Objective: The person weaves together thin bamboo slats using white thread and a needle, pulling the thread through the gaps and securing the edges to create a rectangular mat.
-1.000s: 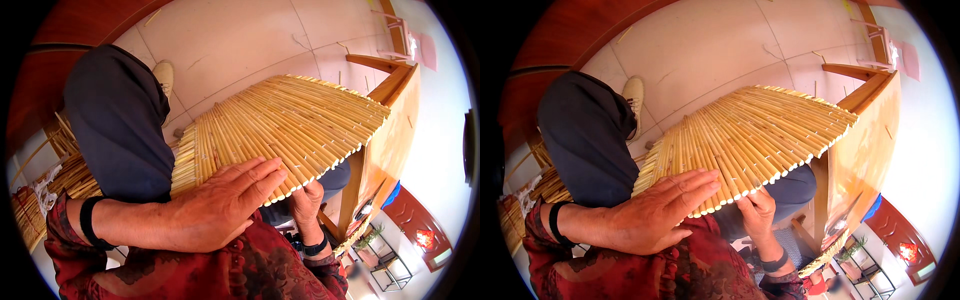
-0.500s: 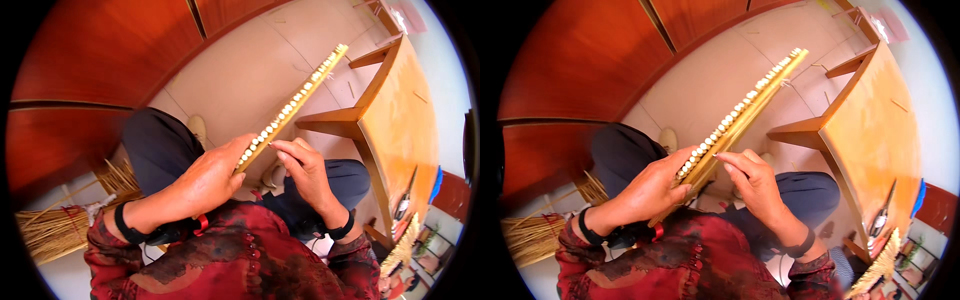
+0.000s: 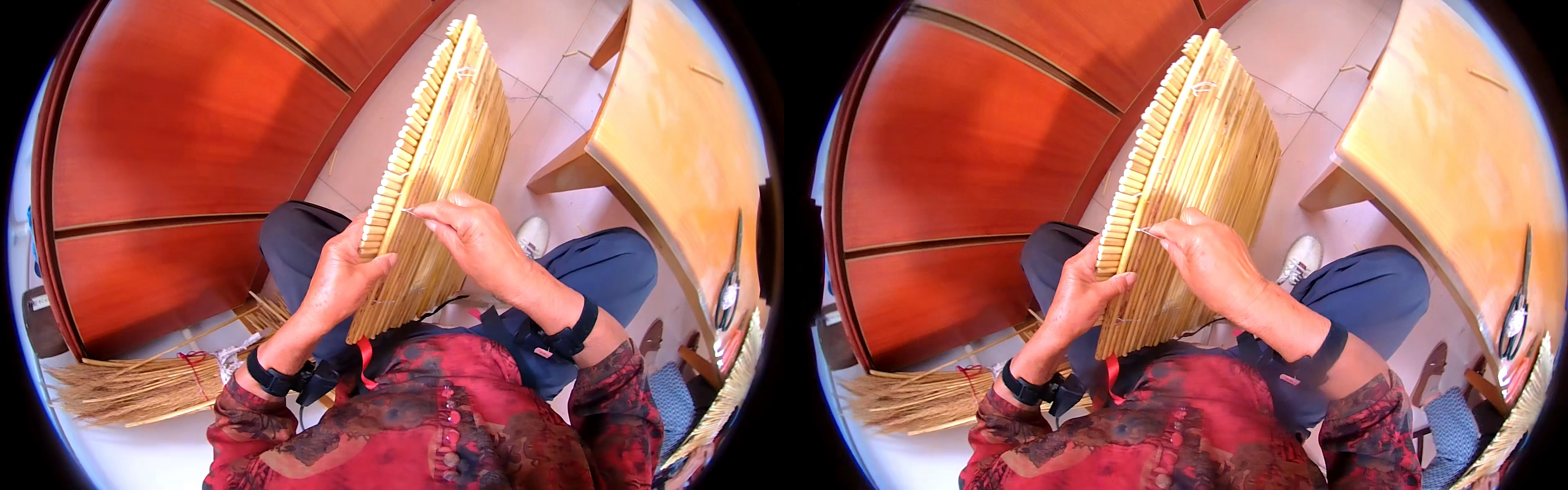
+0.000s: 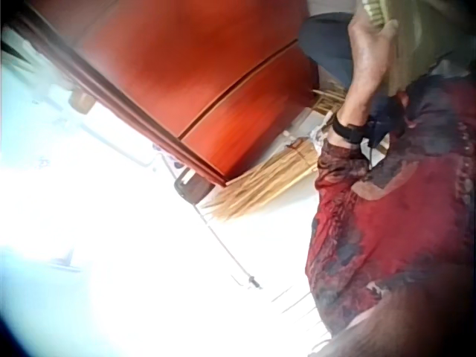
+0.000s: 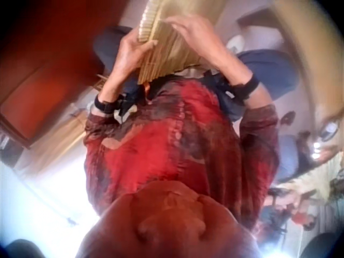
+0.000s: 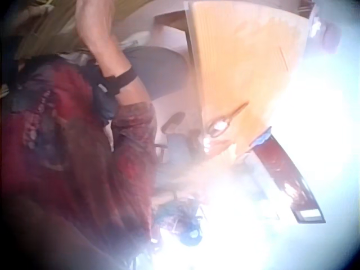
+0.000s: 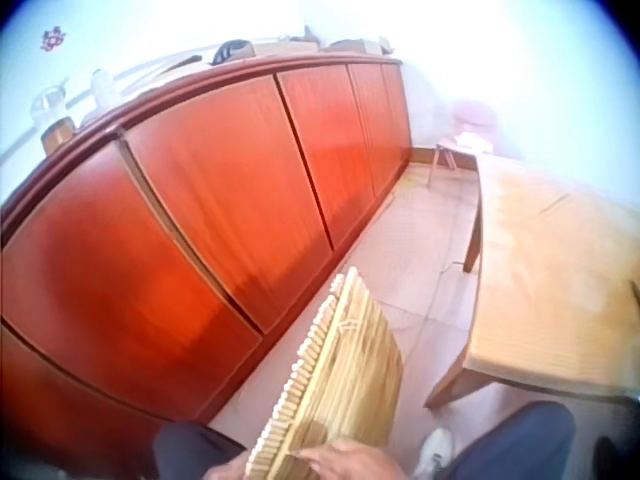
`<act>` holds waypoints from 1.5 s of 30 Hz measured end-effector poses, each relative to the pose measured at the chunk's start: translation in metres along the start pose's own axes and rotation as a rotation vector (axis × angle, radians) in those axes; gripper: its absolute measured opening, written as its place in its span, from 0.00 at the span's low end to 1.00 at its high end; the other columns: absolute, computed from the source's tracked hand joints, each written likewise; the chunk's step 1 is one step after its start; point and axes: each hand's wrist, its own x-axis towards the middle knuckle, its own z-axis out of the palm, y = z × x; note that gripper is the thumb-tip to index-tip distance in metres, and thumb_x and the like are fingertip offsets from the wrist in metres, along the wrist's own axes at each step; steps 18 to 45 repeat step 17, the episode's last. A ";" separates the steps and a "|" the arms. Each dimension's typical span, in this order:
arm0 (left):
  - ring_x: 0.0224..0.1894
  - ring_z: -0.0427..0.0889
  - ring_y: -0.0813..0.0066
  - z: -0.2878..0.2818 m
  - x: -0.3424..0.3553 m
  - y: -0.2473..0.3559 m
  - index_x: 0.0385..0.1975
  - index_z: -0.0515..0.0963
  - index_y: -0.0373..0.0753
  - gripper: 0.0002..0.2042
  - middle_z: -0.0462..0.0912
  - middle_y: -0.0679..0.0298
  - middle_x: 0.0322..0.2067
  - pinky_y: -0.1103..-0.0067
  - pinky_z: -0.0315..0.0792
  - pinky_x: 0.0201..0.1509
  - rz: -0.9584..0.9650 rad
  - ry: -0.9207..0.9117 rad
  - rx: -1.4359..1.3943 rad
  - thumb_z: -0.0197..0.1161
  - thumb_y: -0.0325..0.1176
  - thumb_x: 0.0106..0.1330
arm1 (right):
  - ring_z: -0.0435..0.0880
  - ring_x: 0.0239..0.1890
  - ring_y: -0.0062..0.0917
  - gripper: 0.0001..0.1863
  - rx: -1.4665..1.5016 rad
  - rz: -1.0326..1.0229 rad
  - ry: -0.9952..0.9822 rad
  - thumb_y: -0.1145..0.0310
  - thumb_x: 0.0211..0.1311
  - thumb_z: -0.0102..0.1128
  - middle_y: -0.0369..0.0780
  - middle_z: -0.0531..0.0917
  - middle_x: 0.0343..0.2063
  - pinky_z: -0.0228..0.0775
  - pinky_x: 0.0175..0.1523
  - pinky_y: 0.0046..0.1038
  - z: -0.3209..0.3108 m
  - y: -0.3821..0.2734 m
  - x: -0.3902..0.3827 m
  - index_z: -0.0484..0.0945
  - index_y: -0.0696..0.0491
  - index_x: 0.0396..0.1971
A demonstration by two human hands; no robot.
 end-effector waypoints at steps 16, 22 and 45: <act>0.44 0.77 0.85 -0.002 0.009 -0.001 0.56 0.70 0.32 0.23 0.81 0.67 0.43 0.82 0.72 0.50 -0.143 0.060 -0.165 0.61 0.18 0.59 | 0.80 0.35 0.41 0.12 -0.059 0.038 0.013 0.75 0.57 0.60 0.44 0.77 0.29 0.73 0.41 0.36 0.013 0.006 0.006 0.82 0.51 0.42; 0.44 0.77 0.85 -0.003 0.009 -0.004 0.57 0.70 0.33 0.23 0.81 0.67 0.44 0.83 0.72 0.50 -0.144 0.062 -0.182 0.60 0.18 0.59 | 0.81 0.37 0.40 0.12 -0.059 0.050 -0.006 0.75 0.58 0.60 0.44 0.78 0.31 0.74 0.42 0.35 0.013 0.007 0.007 0.82 0.51 0.42; 0.44 0.77 0.85 -0.003 0.009 -0.004 0.57 0.70 0.33 0.23 0.81 0.67 0.44 0.83 0.72 0.50 -0.144 0.062 -0.182 0.60 0.18 0.59 | 0.81 0.37 0.40 0.12 -0.059 0.050 -0.006 0.75 0.58 0.60 0.44 0.78 0.31 0.74 0.42 0.35 0.013 0.007 0.007 0.82 0.51 0.42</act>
